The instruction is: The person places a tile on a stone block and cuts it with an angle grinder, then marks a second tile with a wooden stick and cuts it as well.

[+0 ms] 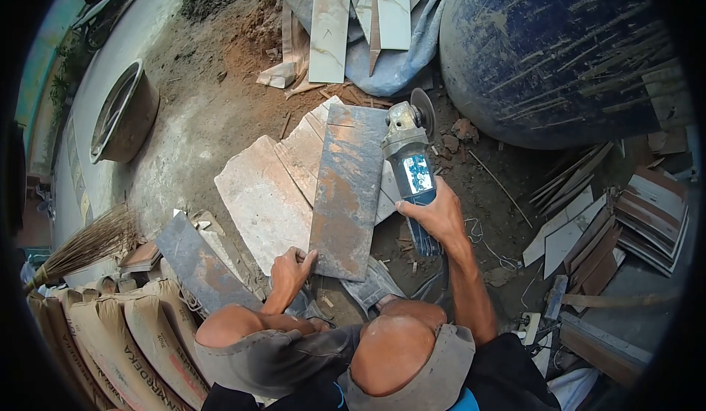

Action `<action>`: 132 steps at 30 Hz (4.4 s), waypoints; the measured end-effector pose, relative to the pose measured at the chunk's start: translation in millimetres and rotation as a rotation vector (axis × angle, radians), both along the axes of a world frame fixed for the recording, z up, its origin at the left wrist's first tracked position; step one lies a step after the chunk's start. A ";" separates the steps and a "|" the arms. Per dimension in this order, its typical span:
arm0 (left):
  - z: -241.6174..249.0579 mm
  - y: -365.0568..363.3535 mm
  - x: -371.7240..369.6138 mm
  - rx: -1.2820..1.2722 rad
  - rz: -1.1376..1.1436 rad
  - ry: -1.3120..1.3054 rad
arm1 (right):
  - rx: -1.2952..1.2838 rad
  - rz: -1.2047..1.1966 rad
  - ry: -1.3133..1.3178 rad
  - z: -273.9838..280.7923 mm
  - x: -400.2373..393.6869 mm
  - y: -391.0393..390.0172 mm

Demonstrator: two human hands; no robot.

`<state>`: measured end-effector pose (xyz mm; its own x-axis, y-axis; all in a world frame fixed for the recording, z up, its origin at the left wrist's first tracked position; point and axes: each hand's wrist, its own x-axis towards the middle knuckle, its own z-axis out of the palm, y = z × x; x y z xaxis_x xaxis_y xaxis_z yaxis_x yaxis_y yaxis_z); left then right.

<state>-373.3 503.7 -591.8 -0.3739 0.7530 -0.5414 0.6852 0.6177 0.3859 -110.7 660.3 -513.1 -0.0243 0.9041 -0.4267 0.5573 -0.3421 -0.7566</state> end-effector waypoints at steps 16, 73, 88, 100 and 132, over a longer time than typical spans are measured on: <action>-38.4 17.5 53.4 -0.057 0.030 -1.063 | 0.021 0.043 0.012 -14.8 -41.7 36.5; -76.4 30.4 88.5 0.040 0.068 -0.741 | 0.045 0.119 -0.006 -80.8 -127.6 89.0; -90.1 26.3 88.2 0.033 0.102 -0.765 | 0.042 0.107 -0.006 -79.3 -128.5 88.1; -81.4 29.7 88.8 0.046 0.065 -0.717 | 0.052 0.117 -0.018 -79.2 -128.8 88.2; -68.5 34.4 88.0 0.053 -0.001 -0.662 | -0.017 0.143 -0.023 -77.3 -130.4 94.2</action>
<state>-285.3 538.1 -660.4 0.0261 0.7851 -0.6188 0.2933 0.5857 0.7556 -241.1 754.5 -590.3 -0.1426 0.8849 -0.4434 0.6181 -0.2703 -0.7382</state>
